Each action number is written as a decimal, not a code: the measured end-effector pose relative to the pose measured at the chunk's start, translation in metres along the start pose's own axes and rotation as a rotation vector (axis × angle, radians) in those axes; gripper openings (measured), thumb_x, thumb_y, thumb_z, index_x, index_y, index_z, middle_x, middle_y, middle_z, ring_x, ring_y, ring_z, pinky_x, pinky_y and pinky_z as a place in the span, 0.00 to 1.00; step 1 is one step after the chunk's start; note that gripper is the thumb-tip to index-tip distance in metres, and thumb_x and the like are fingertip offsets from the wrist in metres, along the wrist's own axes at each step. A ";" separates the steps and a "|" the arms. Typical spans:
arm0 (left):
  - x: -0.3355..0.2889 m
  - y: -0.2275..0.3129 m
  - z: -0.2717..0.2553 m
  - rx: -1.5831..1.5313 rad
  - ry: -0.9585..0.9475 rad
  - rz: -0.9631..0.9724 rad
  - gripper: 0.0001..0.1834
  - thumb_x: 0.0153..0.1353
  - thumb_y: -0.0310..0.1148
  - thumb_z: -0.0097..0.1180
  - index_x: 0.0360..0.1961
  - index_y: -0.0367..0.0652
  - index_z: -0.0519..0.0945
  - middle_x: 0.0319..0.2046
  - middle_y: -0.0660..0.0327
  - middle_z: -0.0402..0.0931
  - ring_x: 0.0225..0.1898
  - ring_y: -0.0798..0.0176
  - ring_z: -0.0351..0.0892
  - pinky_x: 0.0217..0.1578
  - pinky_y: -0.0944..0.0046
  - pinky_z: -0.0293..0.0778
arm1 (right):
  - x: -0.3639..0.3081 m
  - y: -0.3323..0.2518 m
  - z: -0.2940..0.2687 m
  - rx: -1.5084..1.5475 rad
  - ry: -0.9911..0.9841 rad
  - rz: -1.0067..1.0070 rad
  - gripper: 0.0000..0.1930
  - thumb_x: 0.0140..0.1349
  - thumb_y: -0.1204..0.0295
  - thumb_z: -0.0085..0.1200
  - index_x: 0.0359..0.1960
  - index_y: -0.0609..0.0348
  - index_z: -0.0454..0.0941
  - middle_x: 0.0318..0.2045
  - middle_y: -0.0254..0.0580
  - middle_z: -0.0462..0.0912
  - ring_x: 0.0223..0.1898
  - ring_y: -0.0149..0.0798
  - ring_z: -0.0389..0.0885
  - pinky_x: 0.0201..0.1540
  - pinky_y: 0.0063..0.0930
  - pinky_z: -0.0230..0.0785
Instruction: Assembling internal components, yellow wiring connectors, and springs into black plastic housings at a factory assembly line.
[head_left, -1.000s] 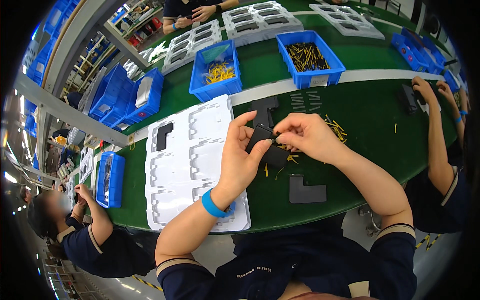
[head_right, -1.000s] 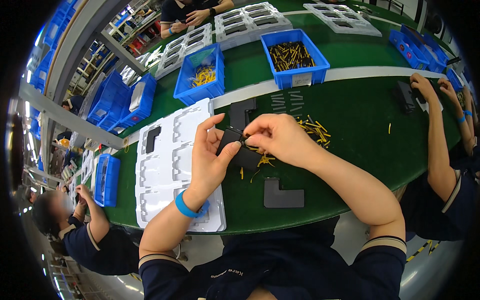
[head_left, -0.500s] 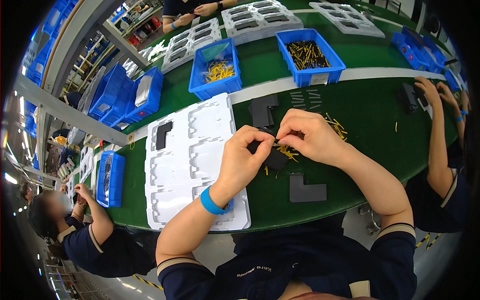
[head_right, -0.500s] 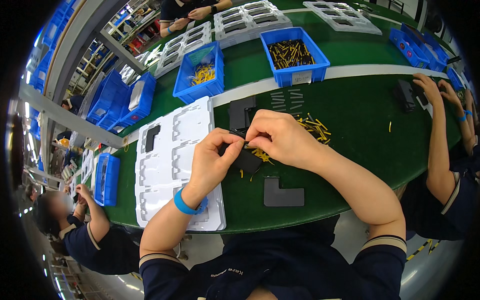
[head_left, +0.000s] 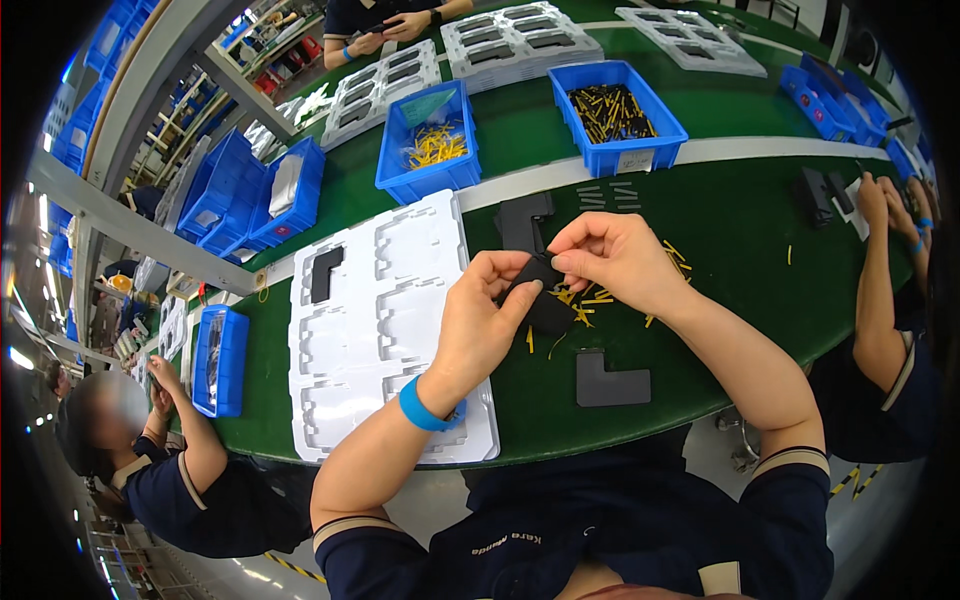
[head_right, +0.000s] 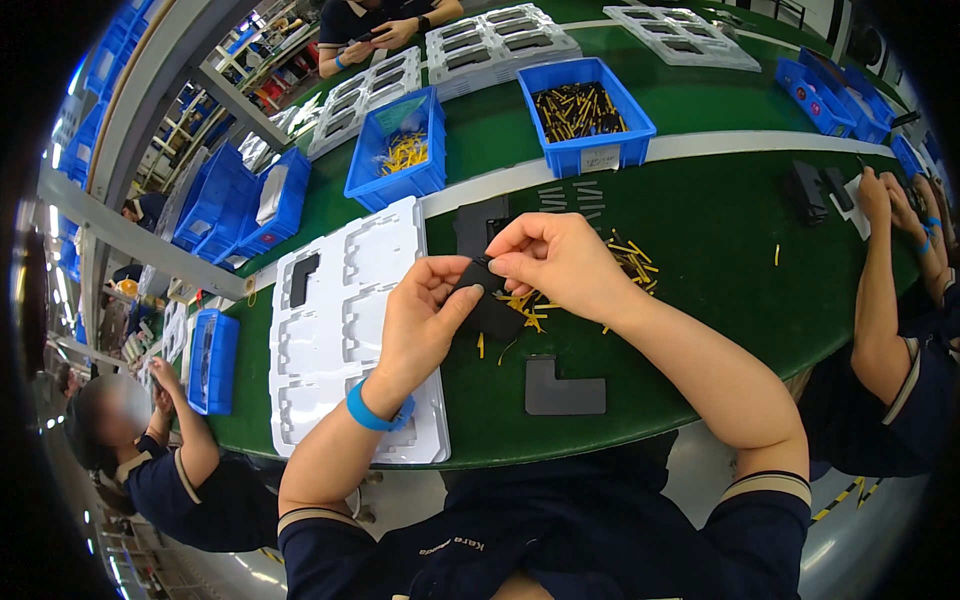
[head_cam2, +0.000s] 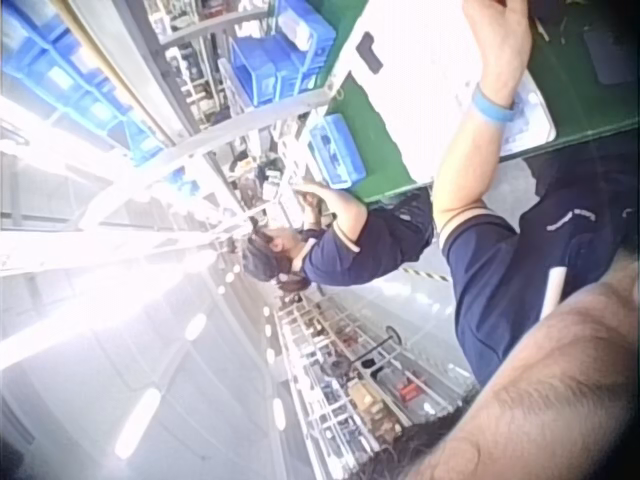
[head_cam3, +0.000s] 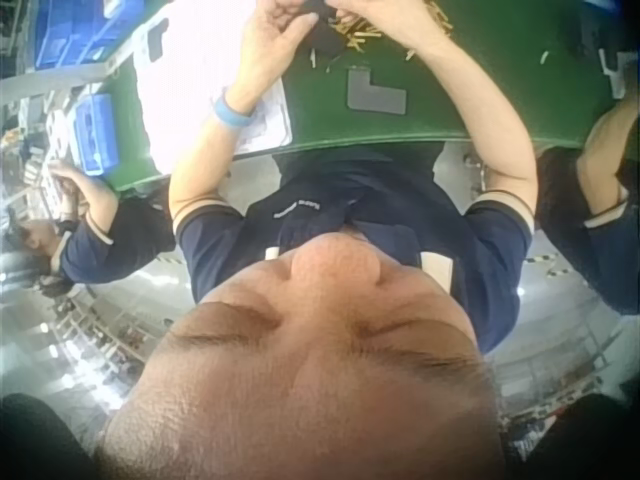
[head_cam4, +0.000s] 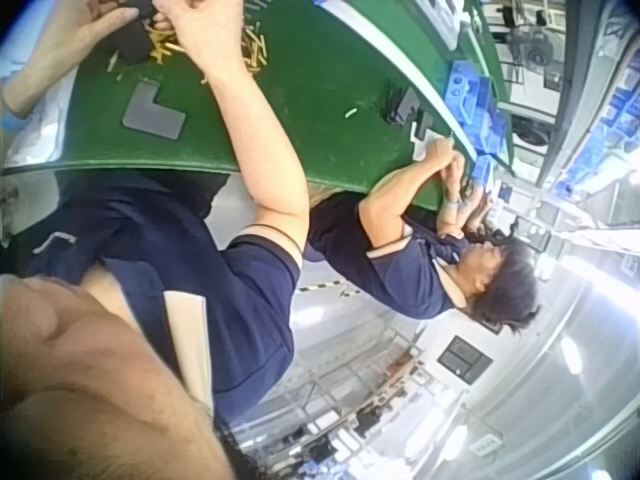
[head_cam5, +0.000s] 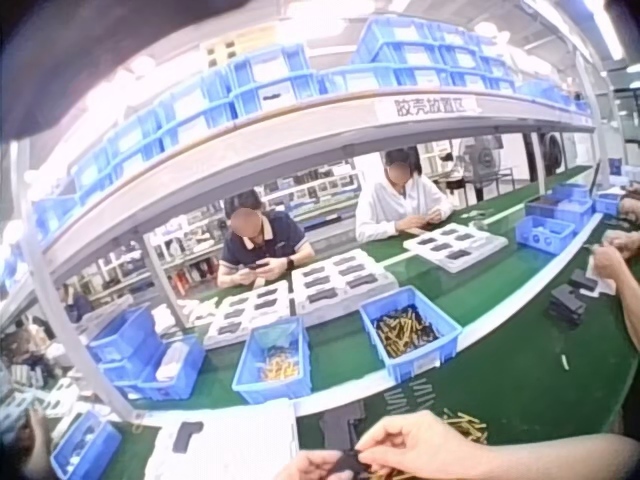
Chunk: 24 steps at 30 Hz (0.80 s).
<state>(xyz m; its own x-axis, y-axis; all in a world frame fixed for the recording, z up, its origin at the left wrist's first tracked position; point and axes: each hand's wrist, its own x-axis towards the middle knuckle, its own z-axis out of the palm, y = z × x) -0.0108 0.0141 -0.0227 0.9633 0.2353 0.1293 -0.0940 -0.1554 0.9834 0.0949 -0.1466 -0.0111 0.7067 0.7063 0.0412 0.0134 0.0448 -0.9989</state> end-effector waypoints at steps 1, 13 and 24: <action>0.000 0.000 0.000 0.063 -0.005 -0.022 0.13 0.59 0.22 0.56 0.45 0.32 0.71 0.33 0.58 0.78 0.36 0.69 0.79 0.36 0.70 0.74 | 0.000 0.001 0.002 0.001 -0.009 -0.002 0.06 0.58 0.78 0.56 0.36 0.67 0.77 0.25 0.36 0.80 0.25 0.24 0.78 0.29 0.18 0.73; -0.002 -0.002 0.003 0.059 -0.003 0.029 0.10 0.61 0.23 0.54 0.42 0.34 0.67 0.33 0.57 0.79 0.33 0.71 0.78 0.33 0.72 0.74 | -0.005 -0.002 0.014 -0.027 0.076 -0.026 0.05 0.59 0.77 0.57 0.36 0.65 0.77 0.26 0.34 0.79 0.26 0.23 0.77 0.29 0.18 0.73; -0.004 -0.003 0.005 0.051 0.018 0.057 0.10 0.61 0.23 0.53 0.41 0.34 0.67 0.32 0.57 0.79 0.32 0.72 0.77 0.30 0.73 0.72 | -0.006 0.006 0.022 -0.139 0.165 -0.168 0.04 0.55 0.78 0.59 0.31 0.66 0.78 0.28 0.34 0.71 0.26 0.25 0.73 0.29 0.20 0.67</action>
<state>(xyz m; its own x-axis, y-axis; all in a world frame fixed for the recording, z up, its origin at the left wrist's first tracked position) -0.0133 0.0086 -0.0267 0.9520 0.2421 0.1873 -0.1350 -0.2173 0.9667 0.0757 -0.1349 -0.0170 0.7920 0.5718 0.2141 0.2296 0.0460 -0.9722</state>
